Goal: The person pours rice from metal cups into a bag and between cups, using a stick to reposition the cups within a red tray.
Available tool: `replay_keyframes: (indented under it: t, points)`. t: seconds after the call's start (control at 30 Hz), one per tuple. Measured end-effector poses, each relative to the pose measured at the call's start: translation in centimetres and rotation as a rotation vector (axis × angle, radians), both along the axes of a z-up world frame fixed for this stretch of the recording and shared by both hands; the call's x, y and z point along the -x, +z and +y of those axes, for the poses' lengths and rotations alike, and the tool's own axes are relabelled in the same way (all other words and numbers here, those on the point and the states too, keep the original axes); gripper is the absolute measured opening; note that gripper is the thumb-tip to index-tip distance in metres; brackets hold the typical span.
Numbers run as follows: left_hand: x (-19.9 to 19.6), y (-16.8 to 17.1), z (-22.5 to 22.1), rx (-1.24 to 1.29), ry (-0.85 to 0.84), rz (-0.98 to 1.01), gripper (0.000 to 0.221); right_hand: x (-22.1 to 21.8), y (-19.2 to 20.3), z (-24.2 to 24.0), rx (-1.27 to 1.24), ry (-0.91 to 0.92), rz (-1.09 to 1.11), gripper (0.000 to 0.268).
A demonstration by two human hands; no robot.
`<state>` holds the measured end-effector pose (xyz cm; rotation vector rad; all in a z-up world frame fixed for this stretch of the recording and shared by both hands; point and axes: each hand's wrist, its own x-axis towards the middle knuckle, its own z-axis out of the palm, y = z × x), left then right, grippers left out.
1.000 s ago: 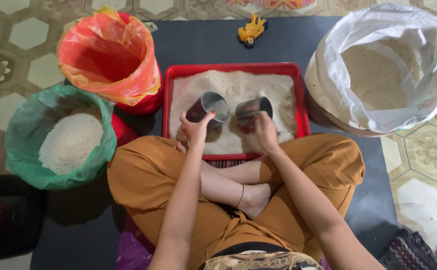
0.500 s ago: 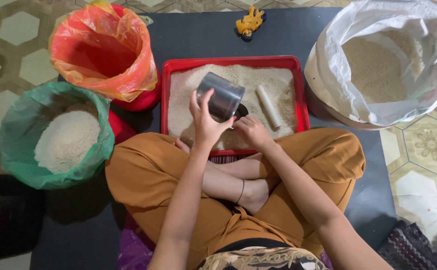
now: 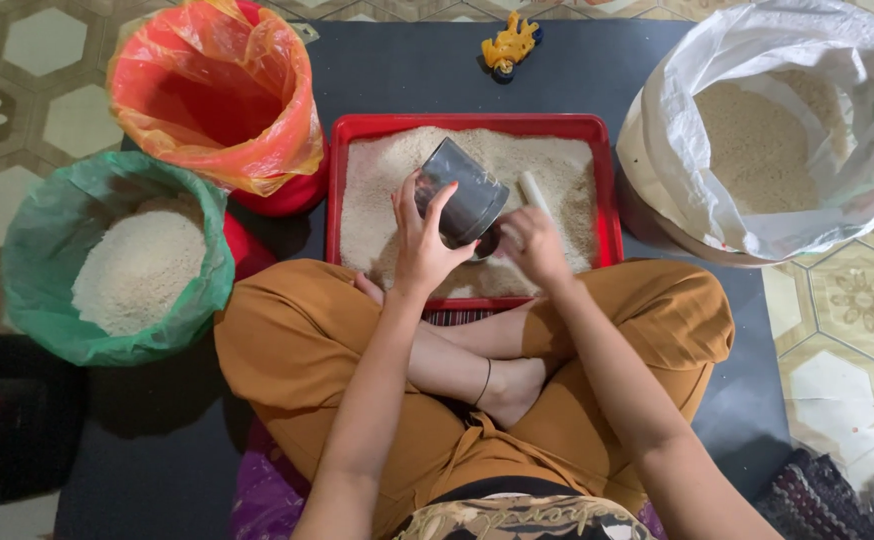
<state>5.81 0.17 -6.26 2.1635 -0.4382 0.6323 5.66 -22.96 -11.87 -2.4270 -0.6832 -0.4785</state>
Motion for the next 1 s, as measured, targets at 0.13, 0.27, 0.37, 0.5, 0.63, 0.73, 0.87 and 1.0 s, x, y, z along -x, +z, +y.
replay_keyframes:
  t: [0.13,0.27,0.37,0.5,0.63,0.73,0.87,1.0]
  points:
    - [-0.5,-1.1,0.1,-0.007,-0.001,-0.047,0.102,-2.4,-5.6,-4.6,0.069,-0.375,0.165,0.025]
    - [-0.6,-0.9,0.2,-0.027,-0.003,-0.101,0.098,-4.9,-12.7,-6.9,0.080,-0.681,0.517,0.038]
    - [-1.0,-1.4,0.2,-0.041,-0.029,-0.139,0.094,-5.1,-12.4,-5.9,0.165,-0.661,0.543,0.043]
    - [-0.6,-2.0,-0.2,-0.021,-0.056,-0.097,0.095,-4.6,-11.3,-4.6,0.159,-0.609,0.648,0.057]
    - [-0.5,-1.3,-0.7,-0.026,-0.050,-0.082,0.096,-4.4,-11.1,-4.5,0.144,-0.602,0.602,0.049]
    - [-1.3,-2.3,-0.2,0.013,-0.023,-0.073,0.095,-3.0,-7.7,-3.3,0.064,-0.578,0.578,0.042]
    - [-2.2,-3.1,0.9,0.053,0.103,-0.067,0.094,-1.8,-4.0,-1.3,-0.093,-0.554,0.501,0.041]
    - [-1.3,-0.1,2.2,0.082,0.252,0.014,0.093,0.3,-0.2,0.2,-0.155,-0.448,0.331,0.041]
